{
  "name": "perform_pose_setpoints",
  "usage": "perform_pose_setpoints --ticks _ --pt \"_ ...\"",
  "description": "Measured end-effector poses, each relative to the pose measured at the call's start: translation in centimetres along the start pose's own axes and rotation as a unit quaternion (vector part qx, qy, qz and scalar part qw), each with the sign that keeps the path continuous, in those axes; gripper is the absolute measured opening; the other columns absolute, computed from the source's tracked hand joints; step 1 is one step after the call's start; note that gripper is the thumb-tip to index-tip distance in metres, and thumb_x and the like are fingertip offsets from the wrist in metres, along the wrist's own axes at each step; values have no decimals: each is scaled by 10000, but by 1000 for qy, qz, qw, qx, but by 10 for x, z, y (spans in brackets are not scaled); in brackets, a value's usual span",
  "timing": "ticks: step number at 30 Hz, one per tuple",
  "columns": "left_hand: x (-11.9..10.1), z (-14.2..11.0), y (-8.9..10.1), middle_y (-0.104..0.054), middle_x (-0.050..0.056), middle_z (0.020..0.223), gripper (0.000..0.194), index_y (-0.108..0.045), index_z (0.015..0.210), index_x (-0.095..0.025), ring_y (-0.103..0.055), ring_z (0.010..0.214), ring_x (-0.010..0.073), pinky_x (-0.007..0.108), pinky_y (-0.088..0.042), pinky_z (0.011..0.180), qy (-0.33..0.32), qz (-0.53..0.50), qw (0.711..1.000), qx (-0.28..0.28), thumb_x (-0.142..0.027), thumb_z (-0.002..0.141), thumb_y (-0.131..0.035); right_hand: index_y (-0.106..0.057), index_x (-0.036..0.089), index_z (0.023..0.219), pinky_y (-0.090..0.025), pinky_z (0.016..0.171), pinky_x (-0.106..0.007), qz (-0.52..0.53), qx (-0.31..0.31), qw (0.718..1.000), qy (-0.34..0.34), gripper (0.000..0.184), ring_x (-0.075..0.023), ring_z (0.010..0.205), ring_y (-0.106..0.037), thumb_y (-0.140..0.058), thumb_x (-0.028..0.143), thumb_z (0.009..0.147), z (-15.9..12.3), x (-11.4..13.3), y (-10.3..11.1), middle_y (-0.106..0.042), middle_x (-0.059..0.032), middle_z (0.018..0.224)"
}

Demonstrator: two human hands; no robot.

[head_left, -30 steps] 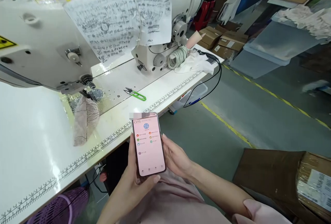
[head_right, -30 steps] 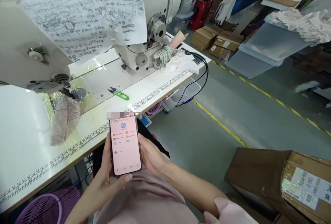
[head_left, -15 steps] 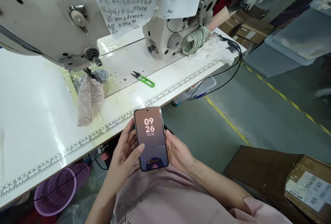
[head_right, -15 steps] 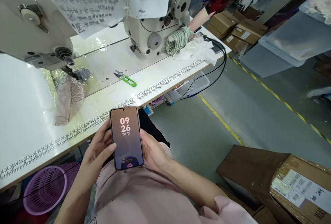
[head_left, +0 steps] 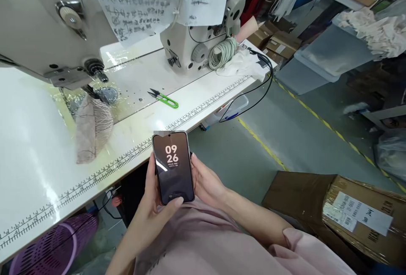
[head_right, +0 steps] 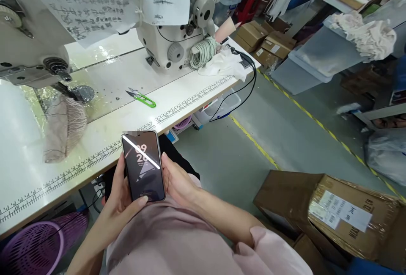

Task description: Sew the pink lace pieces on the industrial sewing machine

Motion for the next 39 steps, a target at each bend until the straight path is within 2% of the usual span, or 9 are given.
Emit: perform_pose_setpoints --ticks 3,7,14,16,19,23,27,31,39 --pt "2 -1 2 -69 -47 1650 972 96 1504 -474 -173 1497 236 369 -337 1157 -9 -5 1000 5 -389 882 -647 -654 180 1208 -448 1045 -426 -3 -5 1000 -4 629 -251 1138 -625 -631 659 801 1 -3 0 -721 -90 1122" --pt "1 -4 3 -97 -20 1648 978 94 1513 -448 -194 1491 255 397 -317 1166 -3 -6 1000 -6 -414 876 -647 -649 190 1216 -445 1055 -403 -5 -13 1000 -13 623 -234 1150 -618 -642 651 797 1 -5 -1 -712 -82 1154" --pt "5 -6 8 -55 9 1653 997 112 1512 -439 -205 1488 266 388 -355 1144 -28 7 999 19 -383 874 -652 -656 203 1194 -436 1058 -420 -9 -13 1000 -23 586 -241 1153 -621 -621 648 816 0 -6 -4 -716 -78 1155" --pt "4 -7 8 -127 50 1643 998 103 1524 -406 -262 1469 276 405 -368 1135 -22 -1 1000 17 -388 872 -653 -661 209 1183 -436 1056 -424 -11 -14 1000 -26 565 -246 1161 -620 -600 646 832 -1 -5 -5 -718 -75 1150" --pt "0 -5 8 -374 102 1546 941 37 1540 -363 -440 1368 277 420 -440 1068 -8 -35 999 -14 -416 883 -633 -654 213 1201 -428 1061 -439 -11 -15 999 -27 565 -254 1180 -613 -552 651 859 -2 -5 -7 -715 -79 1158" --pt "-8 9 14 -589 110 1354 703 -265 1491 -280 -573 1226 260 375 -510 949 -38 -69 989 -126 -460 896 -594 -638 220 1237 -397 1092 -446 -13 -19 1000 -15 590 -259 1220 -587 -569 656 845 -4 -8 -8 -703 -83 1193" --pt "-15 25 19 -707 104 1128 525 -509 1232 -203 -677 997 243 323 -548 790 -53 -66 983 -164 -480 821 -680 -634 227 1250 -375 1116 -444 -19 -18 1000 -15 597 -258 1238 -573 -597 650 830 -7 -12 -9 -693 -80 1217" --pt "-18 30 16 -740 65 937 502 -508 1111 -199 -694 774 200 281 -541 649 -41 -60 983 -169 -476 764 -742 -630 209 1256 -377 1117 -444 -19 -21 999 -20 597 -257 1231 -579 -585 639 845 -8 -14 -9 -693 -92 1215" --pt "-15 28 17 -730 52 984 471 -518 1162 -223 -691 832 197 279 -540 700 -50 -60 983 -168 -481 812 -696 -677 203 1177 -381 1114 -433 -25 -22 999 -22 589 -261 1234 -574 -617 659 808 -6 -13 -7 -698 -87 1201"
Point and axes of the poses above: each hand's wrist, its own z-axis towards the middle knuckle, its own y-axis out of the back of the hand, x = y × z, the point moved 2 cm from there along z, towards the middle knuckle
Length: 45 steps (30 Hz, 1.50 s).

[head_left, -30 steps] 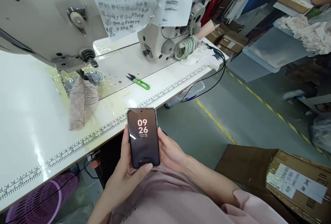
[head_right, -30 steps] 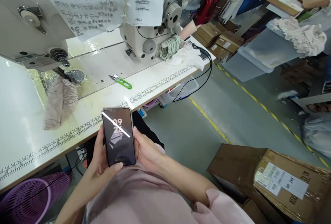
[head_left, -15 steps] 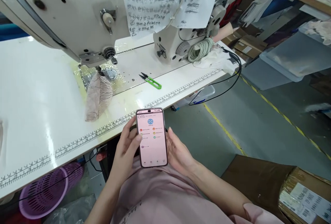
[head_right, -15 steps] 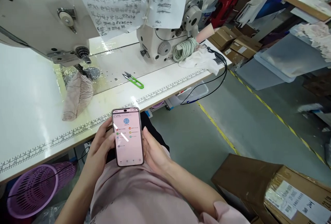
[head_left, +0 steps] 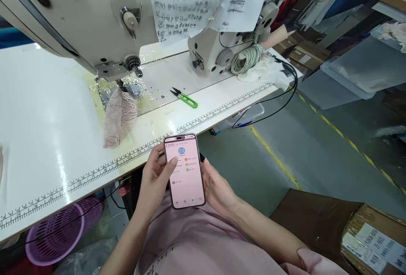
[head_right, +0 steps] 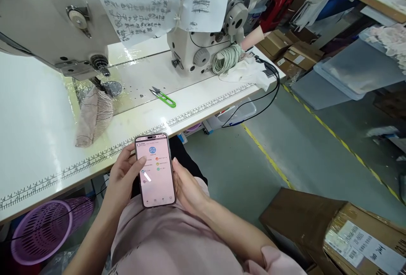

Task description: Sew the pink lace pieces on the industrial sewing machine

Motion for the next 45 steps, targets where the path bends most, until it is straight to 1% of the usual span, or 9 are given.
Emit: perform_pose_setpoints --ticks 5,10,13,15,19,25,34,40,45 --pt "8 -9 7 -661 79 1213 544 -479 1333 -239 -648 1012 222 282 -542 743 44 9 999 14 -525 882 -581 -686 214 1151 -376 1116 -433 -1 -26 1000 5 580 -258 1245 -563 -636 664 789 0 7 5 -708 -70 1177" --pt "14 -23 7 -511 99 1434 632 -359 1451 -295 -598 1164 261 294 -559 792 82 -12 988 132 -437 890 -613 -686 209 1142 -427 1072 -428 15 -42 999 29 508 -247 1188 -605 -583 613 852 2 20 9 -732 -59 1105" --pt "19 -28 5 -497 104 1448 737 -264 1497 -346 -622 1133 255 332 -577 830 102 -30 976 193 -350 876 -661 -687 197 1126 -460 1032 -413 19 -44 998 51 488 -243 1142 -629 -572 596 869 4 27 8 -740 -62 1073" --pt "21 -30 4 -533 101 1412 818 -181 1522 -374 -647 1093 251 352 -590 830 111 -30 971 210 -329 870 -673 -689 197 1111 -480 1001 -402 16 -50 997 60 475 -239 1105 -644 -567 592 876 4 30 8 -745 -62 1052" --pt "21 -31 0 -608 88 1307 912 -78 1535 -407 -698 981 242 366 -608 801 116 -28 969 218 -354 858 -687 -690 194 1098 -504 945 -386 5 -60 996 61 475 -235 1024 -669 -576 596 871 5 32 8 -748 -65 1028" --pt "20 -31 -2 -657 61 1180 931 -85 1534 -414 -714 887 222 434 -599 854 131 -41 969 203 -351 841 -704 -695 198 1078 -506 940 -380 6 -58 996 60 458 -230 1017 -670 -594 589 862 7 32 8 -749 -60 1018" --pt "26 -29 1 -628 75 1206 861 -126 1523 -413 -708 877 209 430 -603 853 110 -48 968 218 -332 865 -676 -699 201 1063 -502 946 -387 13 -57 996 63 429 -232 1034 -662 -625 562 844 9 31 7 -748 -51 1016" --pt "26 -29 0 -628 77 1217 921 -63 1529 -419 -712 858 201 413 -610 839 107 -61 968 216 -333 857 -687 -699 210 1068 -479 985 -389 4 -48 996 76 427 -231 1100 -636 -608 566 852 10 31 4 -740 -48 1052" --pt "26 -30 1 -618 78 1243 925 -49 1528 -424 -715 872 208 426 -607 845 108 -60 968 221 -330 861 -683 -695 190 1086 -491 958 -386 -9 -32 998 61 478 -235 1065 -649 -607 592 843 9 32 3 -735 -65 1078"
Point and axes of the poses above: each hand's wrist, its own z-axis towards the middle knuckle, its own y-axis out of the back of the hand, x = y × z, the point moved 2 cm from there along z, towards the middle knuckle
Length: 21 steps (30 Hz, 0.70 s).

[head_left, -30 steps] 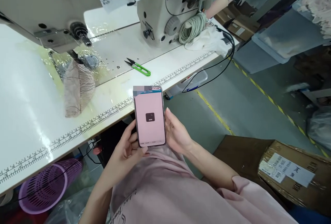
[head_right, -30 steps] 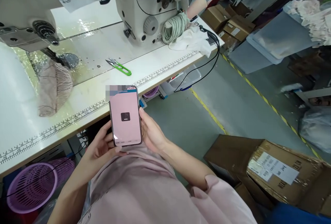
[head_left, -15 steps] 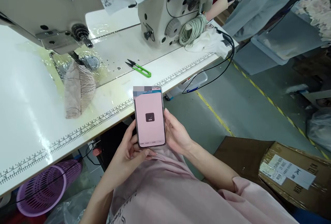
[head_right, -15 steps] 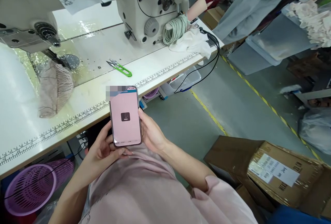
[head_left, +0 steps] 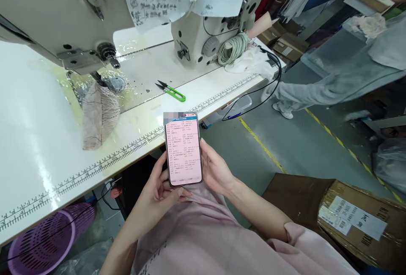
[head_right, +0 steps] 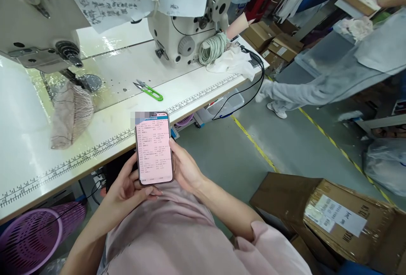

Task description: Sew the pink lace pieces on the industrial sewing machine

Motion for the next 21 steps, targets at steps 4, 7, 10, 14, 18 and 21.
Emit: perform_pose_setpoints --ticks 4,7,10,14,18,21 --pt "-1 -1 1 -624 65 1226 874 -102 1520 -424 -714 887 201 398 -604 846 -2 1 1000 3 -305 870 -675 -704 216 1060 -505 928 -362 8 -2 1000 14 433 -226 1050 -654 -641 574 825 1 -1 2 -743 -41 1043" --pt "-1 -1 1 -633 56 1211 860 -121 1514 -429 -717 881 196 378 -605 834 -2 1 1000 6 -296 871 -676 -708 220 1037 -511 915 -365 9 -3 1000 21 423 -229 1033 -659 -649 575 815 2 -4 4 -748 -36 993" --pt "-1 -1 1 -641 56 1197 870 -117 1519 -419 -717 868 194 378 -607 826 -2 1 1000 -2 -311 866 -682 -706 215 1038 -515 900 -369 2 -1 1000 22 441 -232 1019 -661 -653 586 805 2 -5 4 -744 -38 991" --pt "2 0 0 -651 55 1158 872 -125 1525 -394 -714 837 186 372 -613 806 -9 2 1000 -17 -331 861 -686 -703 212 1034 -514 875 -353 -5 -4 1000 28 434 -224 1007 -659 -655 578 805 2 -5 4 -739 -41 1005" --pt "4 2 1 -651 53 1136 846 -162 1521 -385 -707 794 172 365 -618 788 -18 11 999 -31 -337 859 -687 -706 210 1020 -516 859 -351 -7 -5 999 31 439 -225 984 -661 -668 583 791 3 -5 3 -741 -42 984" --pt "5 3 2 -647 56 1158 852 -165 1518 -388 -700 771 159 346 -620 767 -22 11 999 -33 -330 853 -694 -708 211 1023 -518 860 -359 -7 2 1000 31 456 -230 982 -662 -670 596 783 3 -5 2 -742 -41 981"
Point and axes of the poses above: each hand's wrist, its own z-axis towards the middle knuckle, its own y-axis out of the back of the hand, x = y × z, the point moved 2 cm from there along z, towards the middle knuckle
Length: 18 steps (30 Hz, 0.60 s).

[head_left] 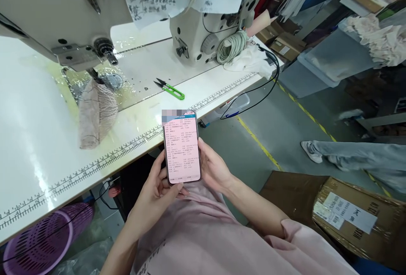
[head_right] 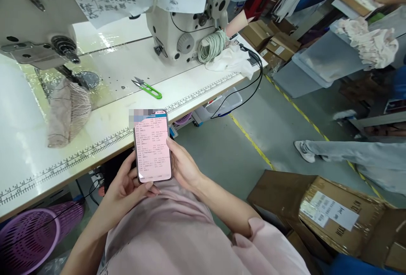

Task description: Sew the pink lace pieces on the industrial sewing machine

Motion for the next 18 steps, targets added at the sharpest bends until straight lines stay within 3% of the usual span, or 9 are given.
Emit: perform_pose_setpoints --ticks 14,18 --pt "-1 -1 -3 -630 53 1211 837 -155 1506 -390 -676 743 132 350 -605 780 16 11 1000 1 -341 861 -686 -683 215 1106 -504 875 -356 -17 0 1000 14 503 -232 1021 -646 -648 610 797 -1 -2 4 -734 -41 992" --pt "-7 -2 -9 -642 46 1165 855 -179 1503 -357 -668 730 127 338 -604 769 30 9 999 -26 -349 835 -711 -685 212 1099 -500 876 -355 -13 0 1000 17 514 -228 1004 -649 -662 616 783 -1 -2 5 -732 -44 1015"
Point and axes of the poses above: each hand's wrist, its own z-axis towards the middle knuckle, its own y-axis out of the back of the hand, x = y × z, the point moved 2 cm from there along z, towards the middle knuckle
